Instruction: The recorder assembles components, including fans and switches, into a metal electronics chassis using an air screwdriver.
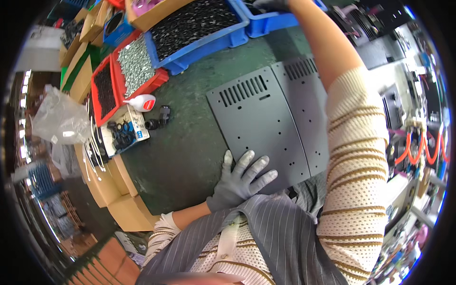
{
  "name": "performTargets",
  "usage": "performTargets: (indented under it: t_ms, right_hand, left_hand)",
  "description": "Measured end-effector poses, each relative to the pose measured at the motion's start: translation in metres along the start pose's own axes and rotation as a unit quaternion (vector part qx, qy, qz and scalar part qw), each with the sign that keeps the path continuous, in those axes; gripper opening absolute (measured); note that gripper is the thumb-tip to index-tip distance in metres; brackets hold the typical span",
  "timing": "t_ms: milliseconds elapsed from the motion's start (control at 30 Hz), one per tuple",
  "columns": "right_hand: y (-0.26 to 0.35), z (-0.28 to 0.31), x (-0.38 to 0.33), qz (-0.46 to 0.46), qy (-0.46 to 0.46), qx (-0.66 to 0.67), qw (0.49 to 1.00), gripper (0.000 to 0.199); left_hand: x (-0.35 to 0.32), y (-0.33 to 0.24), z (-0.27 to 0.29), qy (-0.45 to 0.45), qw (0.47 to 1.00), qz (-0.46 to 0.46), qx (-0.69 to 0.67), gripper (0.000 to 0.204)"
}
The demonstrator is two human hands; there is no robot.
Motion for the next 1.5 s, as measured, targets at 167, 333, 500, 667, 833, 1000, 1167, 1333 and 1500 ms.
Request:
performTargets:
  t_ms: [167,333,500,667,833,1000,1167,1333,1500]
  right_hand:
    - [0.000,0.004,-0.013,0.076,0.030,-0.006,0.997,0.097]
    - [0.008,-0.021,0.019,0.133,0.059,0.027,0.989,0.090]
    - [0.003,-0.021,0.032,0.127,0.070,0.080,0.986,0.087]
    - [0.006,-0.031,0.039,0.181,0.132,0.201,0.954,0.089]
    - [-0.005,-0.039,0.061,0.174,0.102,0.126,0.971,0.091]
    - [0.002,-0.030,0.041,0.210,0.090,0.182,0.957,0.094]
    - [-0.004,-0.044,0.043,0.159,0.220,0.412,0.870,0.080]
    - [0.025,-0.042,0.035,0.181,0.220,0.392,0.874,0.062]
    - [-0.001,-0.014,0.039,0.170,0.098,0.275,0.941,0.044]
  left_hand:
    - [0.000,0.000,0.004,-0.053,0.999,-0.001,0.000,0.039]
    - [-0.005,-0.002,0.000,-0.060,0.998,0.007,-0.017,0.039]
    - [-0.007,-0.004,-0.009,-0.009,0.992,0.014,-0.125,0.050]
    - [-0.007,-0.004,-0.009,-0.010,0.997,0.002,-0.080,0.052]
    - [-0.006,-0.006,-0.009,-0.003,0.994,-0.006,-0.107,0.054]
    - [-0.006,-0.004,-0.008,-0.009,0.992,-0.004,-0.126,0.055]
    - [-0.005,-0.003,-0.006,-0.017,0.991,-0.001,-0.131,0.054]
    - [-0.008,-0.003,-0.007,-0.017,0.995,0.015,-0.098,0.050]
    - [-0.005,-0.004,-0.006,-0.010,0.996,0.003,-0.091,0.049]
Point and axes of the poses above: each hand's wrist, its own x-axis towards the middle knuckle, its own z-axis out of the back of the hand, y = z × x, the point moved 9 cm from there along x, towards the middle knuckle, and after that the axes turned 7 degrees about -z, right-handed, at the moved point
